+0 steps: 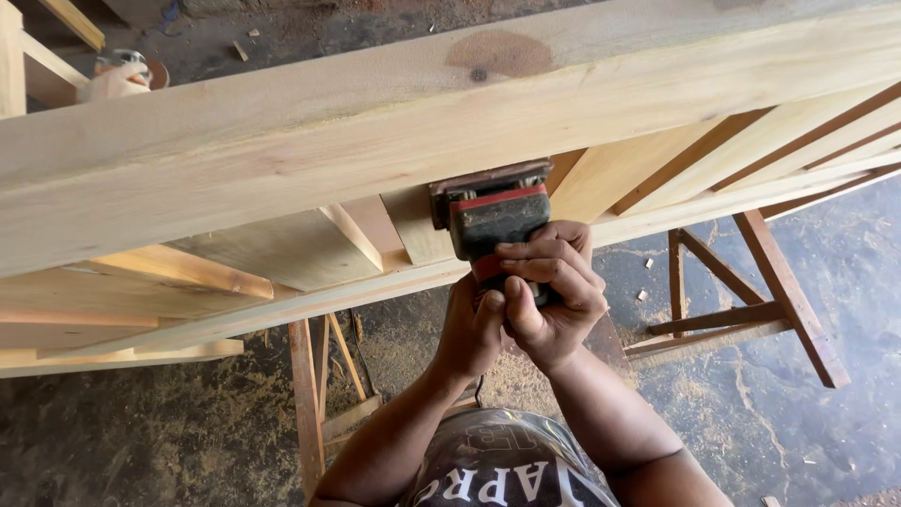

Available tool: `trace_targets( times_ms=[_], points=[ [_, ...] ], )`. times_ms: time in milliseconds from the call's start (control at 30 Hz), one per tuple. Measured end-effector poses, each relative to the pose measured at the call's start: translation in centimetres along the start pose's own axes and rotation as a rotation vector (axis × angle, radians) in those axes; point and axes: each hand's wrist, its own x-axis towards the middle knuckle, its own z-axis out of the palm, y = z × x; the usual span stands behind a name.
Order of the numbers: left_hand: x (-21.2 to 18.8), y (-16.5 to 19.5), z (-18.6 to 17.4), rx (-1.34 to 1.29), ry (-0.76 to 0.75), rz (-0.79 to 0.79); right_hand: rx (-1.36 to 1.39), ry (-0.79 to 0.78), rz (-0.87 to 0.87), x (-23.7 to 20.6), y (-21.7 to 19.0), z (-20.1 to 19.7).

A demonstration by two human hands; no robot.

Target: The person uses an electric sander to smooth the underside of a wooden frame. The sander is moved back and forth along the wood surface, and the person occasionally pauses to touch the wood with a hand.

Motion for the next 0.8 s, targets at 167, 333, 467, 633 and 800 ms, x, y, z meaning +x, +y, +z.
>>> trace_targets(
  times_ms=[167, 333, 467, 633, 800],
  points=[
    [0.2, 0.6, 0.3, 0.047, 0.043, -0.009, 0.016, 0.023, 0.020, 0.0, 0.1, -0.1],
    [0.2, 1.0, 0.3, 0.030, 0.015, 0.015, -0.019, -0.016, 0.002, 0.3, -0.3, -0.1],
    [-0.1, 1.2, 0.0, 0.067, 0.041, -0.017, 0.003, -0.014, -0.004, 0.6, -0.8, 0.2],
    [-0.5, 1.4, -0.5, 0.017, 0.037, 0.015, -0.017, -0.031, -0.008, 0.6, -1.4, 0.6],
    [-0.8, 1.3, -1.1, 0.076, 0.055, 0.017, -0.007, -0.034, -0.011, 0.5, -1.8, 1.2]
  ],
)
